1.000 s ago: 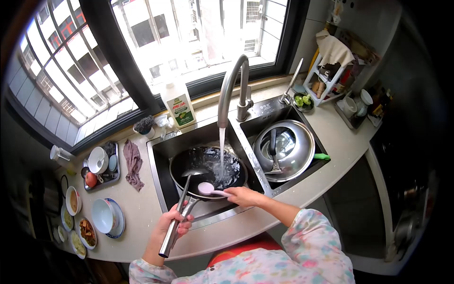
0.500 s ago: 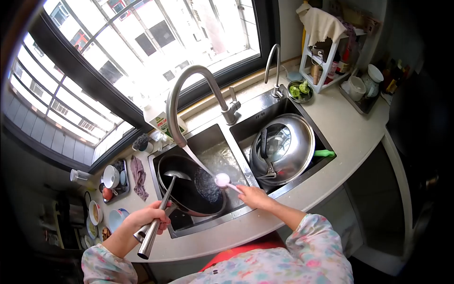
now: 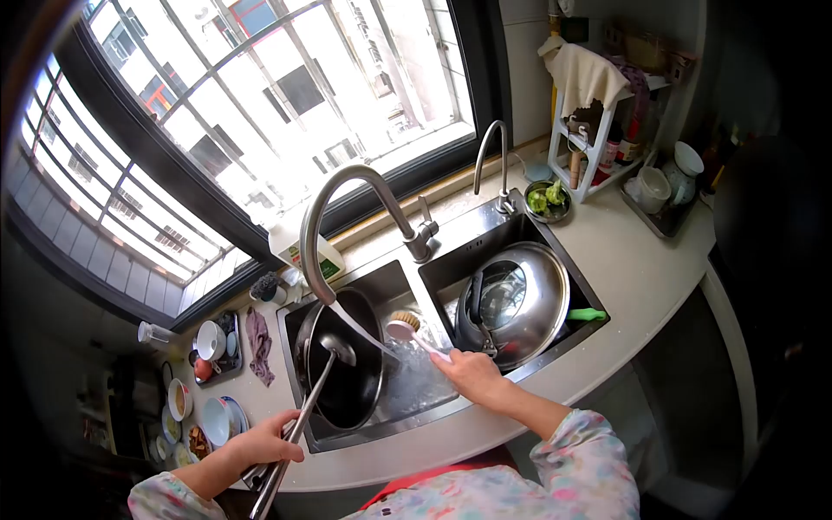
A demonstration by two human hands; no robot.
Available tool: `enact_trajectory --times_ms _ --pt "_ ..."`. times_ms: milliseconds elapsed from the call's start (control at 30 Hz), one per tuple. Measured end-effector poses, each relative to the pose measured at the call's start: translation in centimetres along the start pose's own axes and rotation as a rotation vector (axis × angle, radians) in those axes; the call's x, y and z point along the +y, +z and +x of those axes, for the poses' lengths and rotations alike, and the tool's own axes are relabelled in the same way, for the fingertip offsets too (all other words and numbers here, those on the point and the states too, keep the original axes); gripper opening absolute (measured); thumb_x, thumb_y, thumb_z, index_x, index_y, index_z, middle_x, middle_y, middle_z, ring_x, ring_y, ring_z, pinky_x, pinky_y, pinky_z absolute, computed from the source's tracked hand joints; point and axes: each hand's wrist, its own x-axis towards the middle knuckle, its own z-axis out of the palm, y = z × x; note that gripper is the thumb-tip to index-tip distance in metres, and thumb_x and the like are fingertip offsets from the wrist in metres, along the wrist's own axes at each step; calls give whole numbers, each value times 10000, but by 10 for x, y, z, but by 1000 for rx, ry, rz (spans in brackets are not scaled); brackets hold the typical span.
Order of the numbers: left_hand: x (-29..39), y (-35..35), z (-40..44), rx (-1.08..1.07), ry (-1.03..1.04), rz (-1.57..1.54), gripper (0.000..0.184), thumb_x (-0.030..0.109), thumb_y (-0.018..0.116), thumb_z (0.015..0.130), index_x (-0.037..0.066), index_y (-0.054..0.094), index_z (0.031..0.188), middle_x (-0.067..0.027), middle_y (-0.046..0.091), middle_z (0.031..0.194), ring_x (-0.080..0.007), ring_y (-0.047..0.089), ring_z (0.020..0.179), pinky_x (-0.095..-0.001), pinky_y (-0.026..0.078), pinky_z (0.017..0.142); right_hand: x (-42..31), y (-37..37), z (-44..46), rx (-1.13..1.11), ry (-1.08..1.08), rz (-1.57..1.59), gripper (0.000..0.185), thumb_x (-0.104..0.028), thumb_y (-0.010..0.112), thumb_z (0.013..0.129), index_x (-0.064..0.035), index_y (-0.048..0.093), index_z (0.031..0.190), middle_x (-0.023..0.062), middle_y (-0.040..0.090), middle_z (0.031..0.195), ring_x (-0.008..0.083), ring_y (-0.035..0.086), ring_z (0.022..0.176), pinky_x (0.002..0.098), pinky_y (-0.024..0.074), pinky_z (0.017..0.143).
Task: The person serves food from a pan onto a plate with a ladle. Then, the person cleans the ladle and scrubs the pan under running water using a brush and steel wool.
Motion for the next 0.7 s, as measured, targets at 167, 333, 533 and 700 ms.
enact_trajectory --times_ms 167,333,533,700 --pt "3 -1 6 -100 -2 -196 771 78 689 629 82 357 1325 -91 538 742 -157 541 583 -268 440 517 27 -41 0 217 258 45 484 -82 564 789 -183 485 1256 111 499 729 303 562 593 411 471 545" --pt "-22 5 43 -210 88 -703 666 -29 601 665 88 367 1277 -84 505 705 -135 481 477 -249 392 416 84 -61 -5 408 458 31 464 -104 571 802 -182 488 1252 133 524 759 344 551 619 439 456 578" --pt "-75 42 91 -312 179 -1130 691 -76 507 643 118 323 1280 -141 535 818 -141 465 495 -258 387 413 141 -55 -19 281 626 -198 394 -98 555 793 -182 525 1176 150 534 778 375 577 688 486 456 614" --pt "-121 68 115 -142 245 -992 641 -84 477 653 36 320 1262 -174 565 922 -223 602 623 -306 498 456 171 -48 -17 155 623 -474 339 -113 515 815 -113 508 1154 152 527 837 322 577 758 458 469 611"
